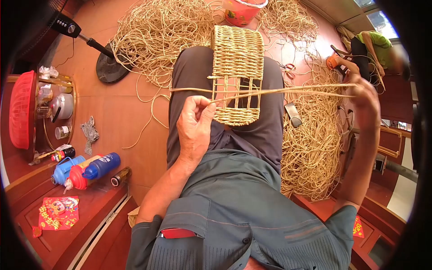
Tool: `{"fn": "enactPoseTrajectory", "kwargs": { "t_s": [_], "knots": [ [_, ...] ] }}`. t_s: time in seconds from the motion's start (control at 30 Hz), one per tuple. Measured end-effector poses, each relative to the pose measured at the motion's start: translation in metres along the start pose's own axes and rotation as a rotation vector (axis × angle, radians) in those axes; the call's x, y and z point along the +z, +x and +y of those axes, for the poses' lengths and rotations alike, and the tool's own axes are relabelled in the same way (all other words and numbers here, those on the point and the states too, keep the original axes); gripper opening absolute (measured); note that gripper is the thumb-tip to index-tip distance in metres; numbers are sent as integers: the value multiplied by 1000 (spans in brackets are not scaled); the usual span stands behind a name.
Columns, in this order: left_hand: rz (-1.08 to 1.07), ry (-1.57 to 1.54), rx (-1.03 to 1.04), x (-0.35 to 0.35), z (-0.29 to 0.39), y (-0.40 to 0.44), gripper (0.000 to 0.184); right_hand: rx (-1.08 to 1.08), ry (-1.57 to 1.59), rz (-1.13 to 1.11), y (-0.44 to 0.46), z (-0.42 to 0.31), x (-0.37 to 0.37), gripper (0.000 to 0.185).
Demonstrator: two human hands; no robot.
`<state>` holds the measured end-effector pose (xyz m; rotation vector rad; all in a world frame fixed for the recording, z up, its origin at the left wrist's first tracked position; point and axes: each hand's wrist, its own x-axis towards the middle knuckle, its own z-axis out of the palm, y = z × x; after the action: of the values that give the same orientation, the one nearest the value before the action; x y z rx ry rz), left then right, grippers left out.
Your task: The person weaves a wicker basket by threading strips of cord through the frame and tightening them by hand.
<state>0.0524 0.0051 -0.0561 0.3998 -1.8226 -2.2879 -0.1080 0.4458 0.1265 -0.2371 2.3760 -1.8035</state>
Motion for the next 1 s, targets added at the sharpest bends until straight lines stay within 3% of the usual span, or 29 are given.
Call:
{"fn": "enactPoseTrajectory", "kwargs": {
  "t_s": [0.03, 0.1, 0.2, 0.3, 0.37, 0.5, 0.57, 0.63, 0.7, 0.77, 0.9, 1.0],
  "knots": [
    [10, -71, -27, 1, -1, 0, 10, 70, -34, 101, 6, -5, -43, 19],
    [-37, -142, -77, -1, 2, 3, 11, -3, -453, 391, 14, 12, -128, 19],
    [-45, -229, -124, -6, -11, 7, 12, 23, -416, 580, 11, 23, -208, 23],
    [-30, -338, -219, -5, -3, 10, 14, 68, -59, 641, 32, 63, -256, 33],
    [-20, -334, -229, -6, -5, 12, 17, 99, -113, 583, 40, 59, -224, 39],
    [33, -281, -246, -5, -10, 16, 23, 21, -466, 314, 33, 18, -43, 61],
    [39, -285, -210, -4, -14, 16, 24, -127, -456, 170, 24, 23, 40, 58],
    [27, -281, -186, -4, -16, 14, 23, -136, -378, 35, 7, 27, 114, 46],
    [-7, -271, -163, -4, -17, 13, 21, -277, -470, -122, -12, 17, 177, 33],
    [-7, -216, -164, -4, -18, 9, 22, -210, -385, -219, -23, 16, 220, 28],
    [-41, -144, -141, -3, -14, 5, 27, -414, -317, -240, -19, 32, 270, 30],
    [-67, -157, -178, 0, -4, 3, 28, -563, -508, -273, -12, 34, 288, 34]
  ]
}}
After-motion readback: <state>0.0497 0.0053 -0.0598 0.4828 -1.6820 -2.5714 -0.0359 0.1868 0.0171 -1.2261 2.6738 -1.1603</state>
